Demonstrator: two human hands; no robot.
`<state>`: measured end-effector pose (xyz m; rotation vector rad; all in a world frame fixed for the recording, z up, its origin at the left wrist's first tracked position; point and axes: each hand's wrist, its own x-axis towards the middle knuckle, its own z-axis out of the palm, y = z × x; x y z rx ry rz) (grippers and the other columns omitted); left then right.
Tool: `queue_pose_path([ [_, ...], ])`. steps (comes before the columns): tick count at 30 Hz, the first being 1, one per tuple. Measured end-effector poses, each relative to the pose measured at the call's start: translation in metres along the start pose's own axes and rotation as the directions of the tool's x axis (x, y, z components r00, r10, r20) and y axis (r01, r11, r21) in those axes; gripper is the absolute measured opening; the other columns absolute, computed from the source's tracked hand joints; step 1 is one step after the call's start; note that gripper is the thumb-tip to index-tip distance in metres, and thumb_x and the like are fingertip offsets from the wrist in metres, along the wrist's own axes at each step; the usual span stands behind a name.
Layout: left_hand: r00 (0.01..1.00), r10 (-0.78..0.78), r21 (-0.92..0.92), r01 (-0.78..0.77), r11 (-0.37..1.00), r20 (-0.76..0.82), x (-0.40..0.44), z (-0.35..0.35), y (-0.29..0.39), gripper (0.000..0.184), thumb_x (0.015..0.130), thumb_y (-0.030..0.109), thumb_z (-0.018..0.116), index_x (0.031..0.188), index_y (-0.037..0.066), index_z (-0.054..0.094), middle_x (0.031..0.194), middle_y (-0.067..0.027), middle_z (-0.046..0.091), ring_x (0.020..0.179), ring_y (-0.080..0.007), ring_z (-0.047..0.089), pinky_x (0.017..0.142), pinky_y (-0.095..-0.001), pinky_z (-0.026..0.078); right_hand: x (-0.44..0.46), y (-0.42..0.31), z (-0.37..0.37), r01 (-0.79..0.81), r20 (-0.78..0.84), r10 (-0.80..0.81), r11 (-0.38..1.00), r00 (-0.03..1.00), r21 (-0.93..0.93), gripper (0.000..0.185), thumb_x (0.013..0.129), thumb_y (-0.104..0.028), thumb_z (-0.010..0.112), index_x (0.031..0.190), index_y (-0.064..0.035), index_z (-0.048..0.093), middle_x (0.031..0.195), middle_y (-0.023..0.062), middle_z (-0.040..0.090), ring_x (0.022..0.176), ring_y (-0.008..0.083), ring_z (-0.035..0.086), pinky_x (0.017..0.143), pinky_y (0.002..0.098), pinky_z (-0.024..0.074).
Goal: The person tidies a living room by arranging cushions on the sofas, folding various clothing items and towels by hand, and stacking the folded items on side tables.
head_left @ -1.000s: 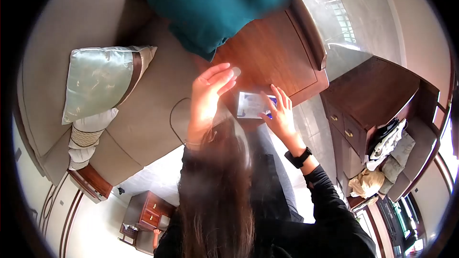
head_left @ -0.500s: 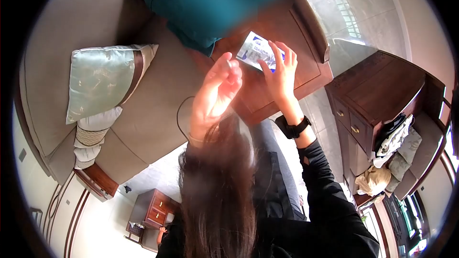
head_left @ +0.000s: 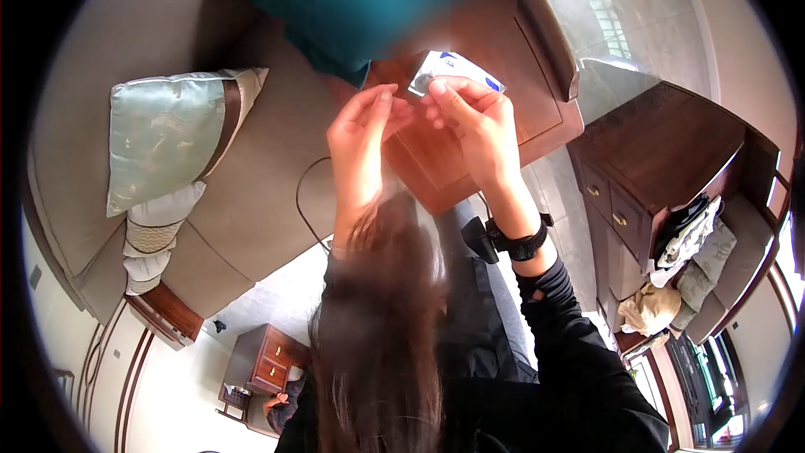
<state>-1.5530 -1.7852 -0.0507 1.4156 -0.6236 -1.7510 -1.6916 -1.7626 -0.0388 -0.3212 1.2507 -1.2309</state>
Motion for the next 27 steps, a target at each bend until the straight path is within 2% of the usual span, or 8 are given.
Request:
queue_pose_path([
  [4, 0.995, 0.075, 0.207, -0.087, 0.975, 0.067, 0.010, -0.006, -0.033, 0.021, 0.090, 0.017, 0.057, 0.101, -0.001, 0.062, 0.089, -0.0094, 0.066, 0.083, -0.0168, 0.064, 0.080, -0.0263, 0.049, 0.005, -0.006, -0.006, -0.025, -0.019, 0.027, 0.996, 0.999, 0.090, 0.017, 0.086, -0.012, 0.063, 0.091, 0.0035, 0.066, 0.079, 0.0061, 0.064, 0.071, 0.0090, 0.058, 0.064, 0.0206, 0.0463],
  [6, 0.963, 0.234, 0.594, -0.266, 0.759, 0.133, 0.007, 0.005, -0.045, 0.019, 0.088, 0.013, 0.059, 0.101, -0.002, 0.061, 0.092, -0.0115, 0.064, 0.083, -0.0193, 0.064, 0.080, -0.0292, 0.050, 0.006, -0.010, -0.011, -0.021, -0.021, 0.023, 0.995, 1.000, 0.100, 0.016, 0.086, -0.012, 0.063, 0.091, 0.0033, 0.066, 0.079, 0.0058, 0.064, 0.070, 0.0087, 0.058, 0.063, 0.0204, 0.0460],
  [7, 0.881, 0.359, 0.740, -0.459, 0.492, 0.308, 0.009, 0.008, -0.049, 0.024, 0.083, 0.011, 0.062, 0.104, 0.000, 0.059, 0.093, -0.0139, 0.063, 0.087, -0.0267, 0.063, 0.080, -0.0329, 0.049, 0.008, -0.011, -0.013, -0.003, -0.029, 0.006, 0.995, 1.000, 0.096, 0.016, 0.085, -0.012, 0.064, 0.091, 0.0033, 0.066, 0.079, 0.0058, 0.065, 0.070, 0.0085, 0.058, 0.063, 0.0202, 0.0457],
  [10, 0.715, 0.322, 0.658, -0.698, 0.281, 0.621, 0.019, 0.016, -0.066, 0.035, 0.081, 0.014, 0.062, 0.114, 0.004, 0.056, 0.122, -0.0206, 0.048, 0.108, -0.0367, 0.050, 0.088, -0.0423, 0.042, 0.018, -0.014, -0.020, 0.073, -0.053, -0.072, 0.997, 0.996, 0.018, 0.017, 0.085, -0.011, 0.064, 0.093, 0.0036, 0.066, 0.079, 0.0067, 0.066, 0.069, 0.0086, 0.059, 0.063, 0.0207, 0.0466],
  [12, 0.747, 0.230, 0.778, -0.620, -0.100, 0.624, 0.017, 0.014, -0.094, 0.057, 0.083, 0.033, 0.058, 0.134, 0.014, 0.043, 0.141, -0.0209, 0.030, 0.126, -0.0385, 0.033, 0.098, -0.0563, 0.029, 0.036, -0.009, -0.035, 0.138, -0.088, -0.156, 0.974, 0.984, -0.179, 0.019, 0.084, -0.011, 0.065, 0.094, 0.0040, 0.066, 0.079, 0.0067, 0.067, 0.067, 0.0086, 0.059, 0.061, 0.0216, 0.0475],
  [14, 0.765, 0.217, 0.795, -0.572, -0.203, 0.606, 0.019, 0.017, -0.103, 0.060, 0.084, 0.036, 0.057, 0.138, 0.018, 0.038, 0.144, -0.0202, 0.027, 0.128, -0.0388, 0.032, 0.099, -0.0584, 0.027, 0.071, 0.005, -0.063, 0.214, -0.113, -0.292, 0.869, 0.950, -0.447, 0.020, 0.079, -0.013, 0.069, 0.091, 0.0025, 0.069, 0.074, 0.0059, 0.067, 0.062, 0.0077, 0.058, 0.057, 0.0212, 0.0464],
  [19, 0.782, 0.317, 0.839, -0.455, -0.298, 0.537, 0.026, 0.034, -0.106, 0.057, 0.084, 0.038, 0.057, 0.136, 0.023, 0.040, 0.138, -0.0192, 0.034, 0.120, -0.0372, 0.038, 0.098, -0.0608, 0.027, 0.139, 0.007, -0.111, 0.150, -0.095, -0.373, 0.576, 0.923, -0.803, 0.021, 0.071, -0.026, 0.074, 0.080, -0.0067, 0.072, 0.064, 0.0085, 0.065, 0.054, 0.0130, 0.059, 0.055, 0.0270, 0.0460],
  [27, 0.778, 0.402, 0.865, -0.353, -0.357, 0.483, 0.040, 0.050, -0.101, 0.047, 0.085, 0.036, 0.059, 0.130, 0.025, 0.048, 0.113, -0.0153, 0.047, 0.108, -0.0311, 0.042, 0.096, -0.0602, 0.027, 0.154, 0.006, -0.097, 0.093, -0.154, -0.539, 0.403, 0.828, -0.910, 0.022, 0.075, -0.026, 0.070, 0.081, -0.0055, 0.065, 0.071, 0.0096, 0.066, 0.066, 0.0270, 0.064, 0.062, 0.0348, 0.0502],
])
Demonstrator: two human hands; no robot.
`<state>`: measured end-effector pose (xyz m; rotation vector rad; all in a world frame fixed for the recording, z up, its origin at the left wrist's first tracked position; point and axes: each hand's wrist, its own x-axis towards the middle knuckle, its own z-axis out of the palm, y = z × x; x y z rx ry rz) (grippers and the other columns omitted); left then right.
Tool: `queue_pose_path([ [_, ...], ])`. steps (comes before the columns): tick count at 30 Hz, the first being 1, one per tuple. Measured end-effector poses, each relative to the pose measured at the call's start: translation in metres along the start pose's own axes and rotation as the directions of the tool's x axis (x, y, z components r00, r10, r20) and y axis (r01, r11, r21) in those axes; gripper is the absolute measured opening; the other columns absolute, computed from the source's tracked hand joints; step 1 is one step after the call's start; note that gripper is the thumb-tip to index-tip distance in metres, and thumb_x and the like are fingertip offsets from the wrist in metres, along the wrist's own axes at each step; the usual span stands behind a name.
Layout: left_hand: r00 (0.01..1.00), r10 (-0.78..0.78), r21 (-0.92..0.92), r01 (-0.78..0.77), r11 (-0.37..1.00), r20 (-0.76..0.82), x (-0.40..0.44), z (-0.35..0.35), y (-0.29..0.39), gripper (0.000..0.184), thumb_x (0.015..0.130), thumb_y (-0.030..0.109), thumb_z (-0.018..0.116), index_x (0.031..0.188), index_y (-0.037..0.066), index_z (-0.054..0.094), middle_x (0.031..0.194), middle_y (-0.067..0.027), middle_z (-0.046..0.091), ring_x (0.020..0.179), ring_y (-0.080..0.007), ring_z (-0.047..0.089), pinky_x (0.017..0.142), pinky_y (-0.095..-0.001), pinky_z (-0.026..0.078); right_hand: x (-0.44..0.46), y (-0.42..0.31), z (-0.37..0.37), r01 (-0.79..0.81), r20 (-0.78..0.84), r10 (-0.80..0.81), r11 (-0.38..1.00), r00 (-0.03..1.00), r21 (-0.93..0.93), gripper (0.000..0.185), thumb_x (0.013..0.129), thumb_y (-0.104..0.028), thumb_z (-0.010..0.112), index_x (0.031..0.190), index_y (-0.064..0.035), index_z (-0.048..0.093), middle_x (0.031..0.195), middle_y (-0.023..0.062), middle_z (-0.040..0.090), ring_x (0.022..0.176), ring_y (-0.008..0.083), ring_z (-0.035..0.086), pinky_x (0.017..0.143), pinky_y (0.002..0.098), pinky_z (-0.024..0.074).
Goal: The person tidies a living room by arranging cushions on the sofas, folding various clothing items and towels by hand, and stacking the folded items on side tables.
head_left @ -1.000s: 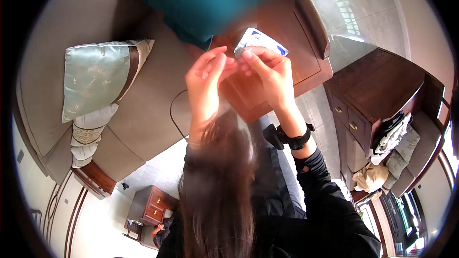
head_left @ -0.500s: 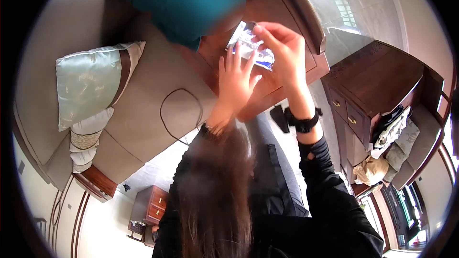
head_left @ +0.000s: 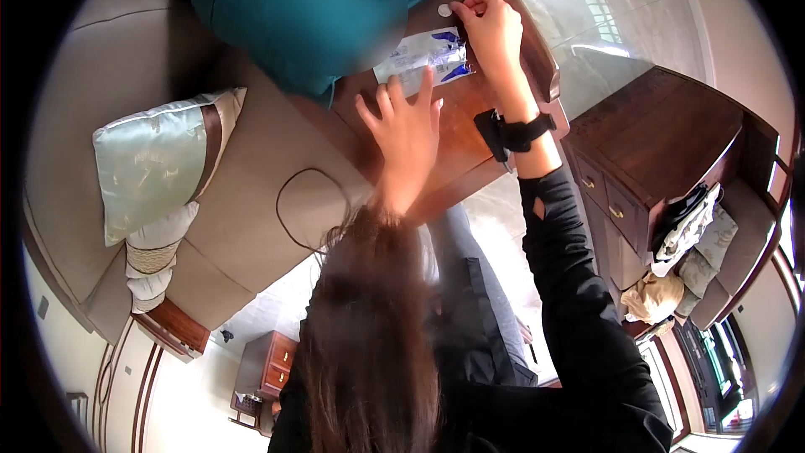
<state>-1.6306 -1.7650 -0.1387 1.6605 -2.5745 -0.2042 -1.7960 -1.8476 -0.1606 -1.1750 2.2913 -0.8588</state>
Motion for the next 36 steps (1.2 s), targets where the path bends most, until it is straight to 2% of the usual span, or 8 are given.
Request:
queue_pose_path([
  [3, 1.000, 0.005, 0.019, -0.005, 1.000, 0.006, -0.001, -0.001, -0.003, 0.048, 0.085, 0.036, 0.058, 0.130, 0.024, 0.048, 0.112, -0.0146, 0.048, 0.108, -0.0304, 0.043, 0.097, -0.0595, 0.028, -0.011, 0.009, -0.007, 0.063, -0.155, -0.041, 0.988, 0.987, 0.138, 0.020, 0.079, -0.024, 0.067, 0.082, -0.0046, 0.065, 0.071, 0.0102, 0.066, 0.065, 0.0269, 0.064, 0.061, 0.0346, 0.0493],
  [7, 1.000, -0.002, -0.002, 0.002, 1.000, 0.023, -0.008, -0.005, -0.002, 0.048, 0.086, 0.036, 0.058, 0.131, 0.022, 0.047, 0.111, -0.0148, 0.048, 0.106, -0.0294, 0.046, 0.097, -0.0583, 0.028, -0.064, 0.022, -0.040, -0.157, -0.080, 0.199, 0.916, 0.977, 0.369, 0.017, 0.086, -0.018, 0.061, 0.088, -0.0008, 0.063, 0.068, 0.0106, 0.064, 0.060, 0.0161, 0.062, 0.057, 0.0283, 0.0472],
  [15, 0.994, 0.107, 0.027, -0.107, 0.994, 0.001, -0.009, 0.004, -0.007, 0.046, 0.085, 0.027, 0.059, 0.128, 0.014, 0.048, 0.099, -0.0089, 0.055, 0.096, -0.0230, 0.052, 0.089, -0.0471, 0.037, -0.216, 0.078, -0.106, -0.353, -0.003, 0.360, 0.916, 0.933, 0.191, 0.017, 0.087, -0.018, 0.061, 0.086, -0.0014, 0.061, 0.065, 0.0112, 0.060, 0.051, 0.0141, 0.052, 0.051, 0.0285, 0.0419],
  [20, 0.957, 0.279, 0.048, -0.276, 0.960, -0.074, -0.018, 0.013, -0.018, 0.023, 0.089, 0.018, 0.049, 0.105, 0.004, 0.058, 0.095, -0.0115, 0.059, 0.091, -0.0276, 0.056, 0.075, -0.0423, 0.044, -0.318, 0.093, -0.160, -0.371, -0.086, 0.383, 0.920, 0.920, 0.123, 0.018, 0.086, -0.020, 0.061, 0.082, -0.0029, 0.060, 0.065, 0.0122, 0.060, 0.051, 0.0202, 0.055, 0.052, 0.0310, 0.0430],
  [22, 0.943, 0.330, -0.092, -0.332, 0.939, -0.034, -0.018, 0.016, -0.023, 0.020, 0.090, 0.014, 0.043, 0.099, 0.000, 0.056, 0.095, -0.0175, 0.059, 0.085, -0.0345, 0.057, 0.073, -0.0439, 0.047, -0.366, 0.094, -0.184, -0.480, -0.098, 0.498, 0.862, 0.862, 0.163, 0.019, 0.086, -0.022, 0.060, 0.084, -0.0039, 0.061, 0.067, 0.0121, 0.061, 0.057, 0.0216, 0.058, 0.056, 0.0325, 0.0450],
  [29, 0.851, 0.510, 0.044, -0.518, 0.854, 0.128, -0.023, -0.003, -0.035, 0.014, 0.083, 0.006, 0.050, 0.095, -0.002, 0.051, 0.094, -0.0176, 0.061, 0.089, -0.0339, 0.059, 0.074, -0.0420, 0.051, -0.590, 0.116, -0.196, -0.679, -0.156, 0.739, 0.667, 0.655, 0.307, 0.022, 0.084, -0.025, 0.061, 0.084, -0.0029, 0.063, 0.070, 0.0113, 0.064, 0.064, 0.0213, 0.063, 0.063, 0.0325, 0.0485],
  [33, 0.785, 0.545, 0.010, -0.573, 0.820, 0.295, -0.038, -0.012, -0.036, 0.051, 0.082, 0.017, 0.060, 0.123, -0.008, 0.041, 0.119, -0.0261, 0.052, 0.111, -0.0383, 0.050, 0.092, -0.0446, 0.042, -0.730, 0.121, -0.161, -0.828, -0.174, 0.871, 0.491, 0.459, 0.270, 0.024, 0.082, -0.027, 0.061, 0.081, -0.0032, 0.065, 0.071, 0.0123, 0.065, 0.069, 0.0254, 0.064, 0.065, 0.0366, 0.0489],
  [36, 0.753, 0.509, 0.062, -0.582, 0.811, 0.418, -0.021, 0.004, -0.044, 0.064, 0.080, 0.021, 0.062, 0.129, -0.009, 0.035, 0.115, -0.0268, 0.055, 0.109, -0.0380, 0.052, 0.091, -0.0433, 0.043, -0.809, 0.104, -0.133, -0.901, -0.121, 0.951, 0.309, 0.286, 0.305, 0.021, 0.080, -0.026, 0.059, 0.083, -0.0060, 0.067, 0.071, 0.0115, 0.066, 0.073, 0.0277, 0.065, 0.069, 0.0399, 0.0497],
])
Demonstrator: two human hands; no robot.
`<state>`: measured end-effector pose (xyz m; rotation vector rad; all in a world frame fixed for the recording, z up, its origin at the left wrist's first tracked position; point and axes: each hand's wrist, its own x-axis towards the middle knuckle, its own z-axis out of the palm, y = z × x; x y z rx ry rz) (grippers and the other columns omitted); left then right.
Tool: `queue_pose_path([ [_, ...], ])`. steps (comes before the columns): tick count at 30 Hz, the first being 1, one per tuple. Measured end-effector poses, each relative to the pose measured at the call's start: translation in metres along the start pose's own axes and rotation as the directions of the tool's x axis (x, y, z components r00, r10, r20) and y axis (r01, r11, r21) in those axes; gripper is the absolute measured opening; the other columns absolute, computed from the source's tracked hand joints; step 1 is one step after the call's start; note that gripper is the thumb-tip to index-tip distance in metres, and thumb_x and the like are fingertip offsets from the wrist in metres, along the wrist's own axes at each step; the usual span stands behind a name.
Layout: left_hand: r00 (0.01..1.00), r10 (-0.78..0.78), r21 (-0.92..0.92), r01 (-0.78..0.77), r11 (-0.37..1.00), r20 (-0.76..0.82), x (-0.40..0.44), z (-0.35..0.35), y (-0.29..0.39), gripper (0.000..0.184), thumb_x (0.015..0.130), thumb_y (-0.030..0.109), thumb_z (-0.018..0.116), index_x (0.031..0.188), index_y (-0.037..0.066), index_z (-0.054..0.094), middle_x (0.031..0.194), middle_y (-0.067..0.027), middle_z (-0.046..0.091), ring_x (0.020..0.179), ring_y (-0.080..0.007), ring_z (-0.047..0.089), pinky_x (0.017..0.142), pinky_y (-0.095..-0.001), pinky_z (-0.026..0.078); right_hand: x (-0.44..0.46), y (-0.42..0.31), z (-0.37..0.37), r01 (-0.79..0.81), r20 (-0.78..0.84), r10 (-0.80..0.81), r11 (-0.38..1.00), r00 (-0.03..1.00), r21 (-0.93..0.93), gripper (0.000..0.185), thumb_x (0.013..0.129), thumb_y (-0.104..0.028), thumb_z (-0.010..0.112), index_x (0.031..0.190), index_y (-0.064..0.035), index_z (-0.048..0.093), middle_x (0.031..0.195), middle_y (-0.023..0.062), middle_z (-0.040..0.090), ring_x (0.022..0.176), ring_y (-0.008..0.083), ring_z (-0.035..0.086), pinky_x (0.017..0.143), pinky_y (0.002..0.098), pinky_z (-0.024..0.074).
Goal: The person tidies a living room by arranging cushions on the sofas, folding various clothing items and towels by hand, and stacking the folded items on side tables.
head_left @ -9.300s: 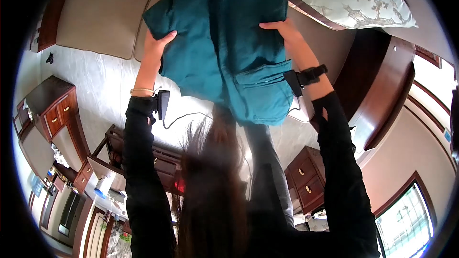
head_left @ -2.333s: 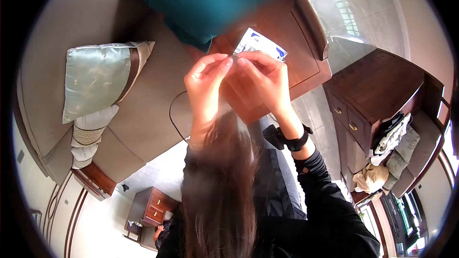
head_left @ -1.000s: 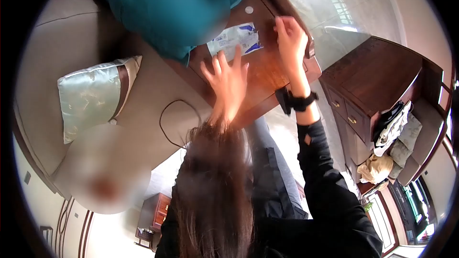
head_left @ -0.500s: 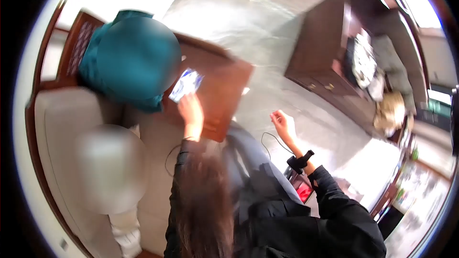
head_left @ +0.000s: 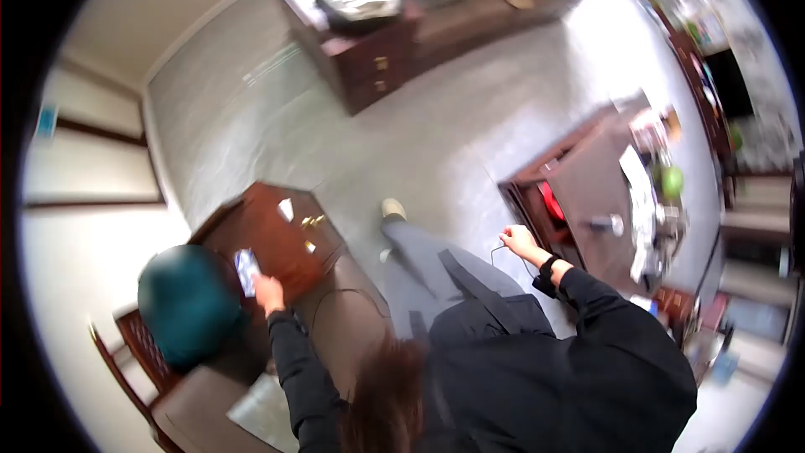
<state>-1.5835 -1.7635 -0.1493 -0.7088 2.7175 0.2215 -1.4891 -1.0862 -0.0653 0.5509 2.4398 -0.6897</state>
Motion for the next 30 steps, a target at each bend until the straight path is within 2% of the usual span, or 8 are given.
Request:
queue_pose_path([
  [2, 0.966, 0.236, 0.413, -0.259, 0.873, 0.107, 0.029, 0.016, -0.028, 0.053, 0.078, 0.027, 0.065, 0.113, -0.010, 0.052, 0.108, -0.0260, 0.058, 0.102, -0.0388, 0.056, 0.088, -0.0431, 0.045, -0.034, 0.033, 0.002, -0.104, -0.019, 0.105, 0.993, 0.994, 0.058, 0.020, 0.079, -0.025, 0.059, 0.083, -0.0066, 0.067, 0.072, 0.0117, 0.066, 0.073, 0.0277, 0.065, 0.069, 0.0402, 0.0500],
  [4, 0.997, -0.047, 0.348, 0.063, 0.935, -0.057, 0.003, -0.031, 0.019, 0.043, 0.076, 0.031, 0.065, 0.098, -0.005, 0.057, 0.101, -0.0218, 0.060, 0.099, -0.0367, 0.057, 0.087, -0.0432, 0.046, -0.050, 0.058, 0.008, -0.190, -0.024, 0.192, 0.980, 0.981, 0.057, 0.019, 0.077, -0.022, 0.057, 0.082, -0.0070, 0.067, 0.074, 0.0124, 0.067, 0.073, 0.0275, 0.065, 0.068, 0.0400, 0.0505],
  [7, 0.971, 0.209, 0.225, -0.179, 0.958, -0.120, 0.096, 0.055, -0.081, 0.042, 0.078, 0.022, 0.058, 0.104, -0.010, 0.053, 0.099, -0.0266, 0.061, 0.091, -0.0370, 0.062, 0.081, -0.0428, 0.049, -0.059, 0.095, 0.025, -0.270, 0.052, 0.265, 0.949, 0.963, 0.162, 0.018, 0.076, -0.022, 0.058, 0.081, -0.0068, 0.067, 0.073, 0.0129, 0.067, 0.072, 0.0274, 0.065, 0.068, 0.0399, 0.0505],
  [8, 0.944, 0.326, 0.515, -0.303, 0.802, 0.050, 0.119, 0.061, -0.087, 0.031, 0.077, 0.016, 0.057, 0.092, -0.011, 0.057, 0.093, -0.0267, 0.063, 0.086, -0.0370, 0.063, 0.078, -0.0435, 0.050, -0.059, 0.107, 0.036, -0.272, 0.029, 0.270, 0.952, 0.962, 0.142, 0.018, 0.075, -0.021, 0.058, 0.080, -0.0058, 0.067, 0.072, 0.0131, 0.066, 0.071, 0.0273, 0.065, 0.068, 0.0392, 0.0504],
  [12, 0.999, 0.015, 0.394, 0.003, 0.919, -0.043, 0.067, 0.042, -0.029, 0.026, 0.078, 0.016, 0.056, 0.089, -0.008, 0.059, 0.090, -0.0248, 0.063, 0.084, -0.0364, 0.064, 0.075, -0.0434, 0.051, -0.059, 0.130, 0.051, -0.245, 0.067, 0.236, 0.928, 0.970, 0.281, 0.019, 0.084, -0.018, 0.054, 0.082, -0.0029, 0.065, 0.065, 0.0070, 0.064, 0.052, 0.0143, 0.059, 0.053, 0.0309, 0.0484],
  [20, 0.893, 0.444, 0.060, -0.441, 0.896, -0.073, -0.039, 0.012, 0.243, 0.019, 0.080, 0.015, 0.056, 0.085, -0.003, 0.061, 0.084, -0.0210, 0.065, 0.078, -0.0352, 0.064, 0.068, -0.0432, 0.051, -0.010, 0.049, 0.046, -0.173, 0.111, 0.143, 0.573, 0.983, 0.801, 0.024, 0.090, -0.016, 0.048, 0.097, -0.0030, 0.066, 0.081, 0.0064, 0.067, 0.072, 0.0131, 0.063, 0.064, 0.0264, 0.0508],
  [26, 0.541, 0.834, -0.119, -0.825, 0.552, 0.109, -0.207, -0.005, 0.479, 0.015, 0.082, 0.014, 0.055, 0.081, 0.002, 0.062, 0.080, -0.0181, 0.066, 0.074, -0.0344, 0.065, 0.063, -0.0431, 0.052, 0.019, -0.046, -0.019, -0.320, 0.321, 0.007, 0.103, 0.947, 0.942, 0.049, 0.093, -0.042, 0.049, 0.123, -0.0037, 0.053, 0.116, 0.0057, 0.058, 0.107, 0.0134, 0.051, 0.089, 0.0323, 0.0433],
  [30, 0.382, 0.881, -0.127, -0.895, 0.428, 0.278, -0.290, -0.003, 0.582, 0.015, 0.082, 0.016, 0.055, 0.074, 0.005, 0.062, 0.073, -0.0151, 0.065, 0.071, -0.0324, 0.066, 0.061, -0.0411, 0.052, 0.034, -0.032, -0.060, -0.053, 0.079, 0.129, -0.192, 0.989, 0.980, 0.047, 0.089, -0.046, 0.052, 0.115, -0.0071, 0.060, 0.109, 0.0036, 0.062, 0.101, 0.0148, 0.055, 0.082, 0.0329, 0.0449],
])
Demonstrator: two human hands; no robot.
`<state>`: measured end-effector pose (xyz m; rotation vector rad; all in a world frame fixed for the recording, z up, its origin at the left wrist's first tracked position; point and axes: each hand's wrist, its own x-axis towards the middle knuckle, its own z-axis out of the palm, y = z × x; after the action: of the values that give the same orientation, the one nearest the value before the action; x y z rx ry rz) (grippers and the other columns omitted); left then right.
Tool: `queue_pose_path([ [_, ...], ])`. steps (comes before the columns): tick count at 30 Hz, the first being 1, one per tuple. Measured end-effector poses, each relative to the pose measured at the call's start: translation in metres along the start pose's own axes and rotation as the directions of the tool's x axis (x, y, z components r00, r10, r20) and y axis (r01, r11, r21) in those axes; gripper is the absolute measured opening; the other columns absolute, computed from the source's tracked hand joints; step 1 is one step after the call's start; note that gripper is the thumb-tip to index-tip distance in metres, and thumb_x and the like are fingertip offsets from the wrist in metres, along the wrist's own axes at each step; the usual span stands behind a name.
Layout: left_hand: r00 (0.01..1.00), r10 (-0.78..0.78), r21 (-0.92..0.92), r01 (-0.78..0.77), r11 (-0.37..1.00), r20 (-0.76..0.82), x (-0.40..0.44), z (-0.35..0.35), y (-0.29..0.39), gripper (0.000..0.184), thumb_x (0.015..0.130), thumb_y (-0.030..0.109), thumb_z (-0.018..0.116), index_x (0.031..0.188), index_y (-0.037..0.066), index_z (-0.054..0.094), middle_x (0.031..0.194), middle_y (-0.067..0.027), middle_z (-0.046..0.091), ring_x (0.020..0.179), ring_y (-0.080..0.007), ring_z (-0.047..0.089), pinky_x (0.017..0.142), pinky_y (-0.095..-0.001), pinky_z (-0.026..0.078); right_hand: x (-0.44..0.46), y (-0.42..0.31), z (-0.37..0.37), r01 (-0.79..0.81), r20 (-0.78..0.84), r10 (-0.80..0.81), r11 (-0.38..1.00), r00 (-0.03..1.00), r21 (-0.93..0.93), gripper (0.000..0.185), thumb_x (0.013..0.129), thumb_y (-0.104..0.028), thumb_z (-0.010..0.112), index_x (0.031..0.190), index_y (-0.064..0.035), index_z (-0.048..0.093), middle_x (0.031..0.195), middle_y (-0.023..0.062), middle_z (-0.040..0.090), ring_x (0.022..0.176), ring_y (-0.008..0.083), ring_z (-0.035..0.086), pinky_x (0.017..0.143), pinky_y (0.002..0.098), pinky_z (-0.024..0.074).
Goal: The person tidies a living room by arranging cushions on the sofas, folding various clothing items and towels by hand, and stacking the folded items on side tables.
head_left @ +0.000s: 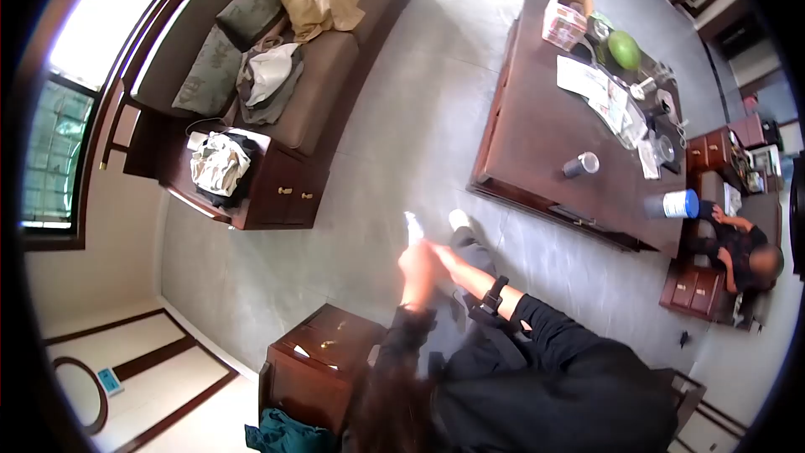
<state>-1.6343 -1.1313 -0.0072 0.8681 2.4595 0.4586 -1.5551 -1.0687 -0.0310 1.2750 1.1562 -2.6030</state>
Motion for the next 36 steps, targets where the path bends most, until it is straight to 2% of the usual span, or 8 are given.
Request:
queue_pose_path([
  [8, 0.913, 0.402, 0.196, -0.408, 0.892, 0.072, 0.120, 0.092, 0.131, 0.035, 0.079, 0.011, 0.054, 0.109, -0.007, 0.053, 0.112, -0.0211, 0.053, 0.113, -0.0345, 0.048, 0.086, -0.0397, 0.047, 0.094, -0.099, -0.159, 0.048, -0.026, -0.040, 0.780, 0.999, 0.624, 0.040, 0.089, -0.036, 0.057, 0.115, -0.0062, 0.055, 0.117, 0.0071, 0.056, 0.110, 0.0207, 0.050, 0.092, 0.0327, 0.0409],
  [11, 0.742, 0.475, -0.085, -0.498, 0.863, 0.472, 0.186, 0.111, 0.188, 0.043, 0.075, 0.002, 0.053, 0.116, -0.008, 0.047, 0.114, -0.0259, 0.051, 0.116, -0.0403, 0.042, 0.101, -0.0431, 0.035, 0.135, -0.106, -0.254, 0.104, -0.156, -0.054, 0.936, 0.986, 0.338, 0.033, 0.088, -0.030, 0.057, 0.110, -0.0052, 0.056, 0.102, 0.0086, 0.062, 0.086, 0.0212, 0.059, 0.076, 0.0307, 0.0492],
  [13, 0.681, 0.691, -0.162, -0.674, 0.721, 0.241, 0.210, 0.100, 0.220, 0.052, 0.074, -0.003, 0.050, 0.125, -0.002, 0.042, 0.119, -0.0256, 0.050, 0.117, -0.0408, 0.044, 0.097, -0.0426, 0.039, 0.156, -0.131, -0.306, 0.253, -0.392, -0.121, 0.918, 0.912, 0.306, 0.030, 0.089, -0.027, 0.055, 0.107, -0.0034, 0.057, 0.094, 0.0109, 0.063, 0.080, 0.0216, 0.061, 0.068, 0.0299, 0.0511],
  [18, 0.907, 0.288, -0.683, -0.001, 0.730, 0.306, 0.264, 0.096, 0.234, 0.055, 0.077, -0.002, 0.050, 0.131, 0.004, 0.042, 0.121, -0.0236, 0.052, 0.106, -0.0364, 0.055, 0.090, -0.0394, 0.045, 0.241, -0.156, -0.469, 0.311, -0.467, 0.084, 0.641, 0.880, 0.702, 0.021, 0.087, -0.016, 0.059, 0.101, -0.0006, 0.058, 0.088, 0.0115, 0.062, 0.075, 0.0228, 0.062, 0.061, 0.0305, 0.0517],
  [25, 0.988, 0.151, 0.012, -0.151, 0.989, 0.014, 0.233, 0.079, -0.009, 0.038, 0.080, 0.006, 0.053, 0.117, 0.003, 0.052, 0.080, -0.0184, 0.062, 0.069, -0.0361, 0.059, 0.063, -0.0446, 0.048, 0.268, -0.160, -0.518, 0.513, -0.630, 0.201, 0.425, 0.750, 0.746, 0.035, 0.085, -0.022, 0.065, 0.106, 0.0044, 0.054, 0.097, 0.0172, 0.060, 0.086, 0.0263, 0.061, 0.081, 0.0326, 0.0544],
  [31, 0.893, -0.444, 0.143, 0.449, 0.882, -0.071, 0.137, -0.081, -0.104, 0.036, 0.071, 0.017, 0.069, 0.102, 0.002, 0.059, 0.085, -0.0215, 0.064, 0.083, -0.0384, 0.062, 0.074, -0.0416, 0.050, 0.225, -0.164, -0.461, 0.300, -0.537, 0.253, 0.606, 0.805, 0.736, 0.024, 0.085, -0.027, 0.060, 0.078, -0.0054, 0.050, 0.072, 0.0079, 0.049, 0.078, 0.0221, 0.051, 0.085, 0.0372, 0.0486],
  [34, 0.780, -0.599, 0.201, 0.626, 0.754, -0.182, 0.083, -0.112, -0.174, 0.035, 0.065, 0.006, 0.064, 0.099, 0.003, 0.060, 0.088, -0.0210, 0.064, 0.083, -0.0353, 0.063, 0.074, -0.0386, 0.051, 0.210, -0.104, -0.441, 0.317, -0.289, -0.131, 0.419, 0.948, 0.851, 0.011, 0.081, -0.012, 0.058, 0.079, -0.0063, 0.049, 0.072, 0.0054, 0.047, 0.071, 0.0196, 0.051, 0.072, 0.0340, 0.0523],
  [36, 0.713, -0.688, 0.205, 0.700, 0.684, -0.138, 0.048, -0.115, -0.227, 0.034, 0.066, 0.009, 0.063, 0.098, -0.001, 0.059, 0.081, -0.0212, 0.064, 0.076, -0.0354, 0.064, 0.069, -0.0400, 0.051, 0.181, -0.103, -0.395, 0.214, -0.378, 0.222, 0.531, 0.899, 0.820, 0.009, 0.080, -0.009, 0.058, 0.077, -0.0089, 0.050, 0.073, 0.0042, 0.052, 0.074, 0.0190, 0.057, 0.067, 0.0305, 0.0530],
])
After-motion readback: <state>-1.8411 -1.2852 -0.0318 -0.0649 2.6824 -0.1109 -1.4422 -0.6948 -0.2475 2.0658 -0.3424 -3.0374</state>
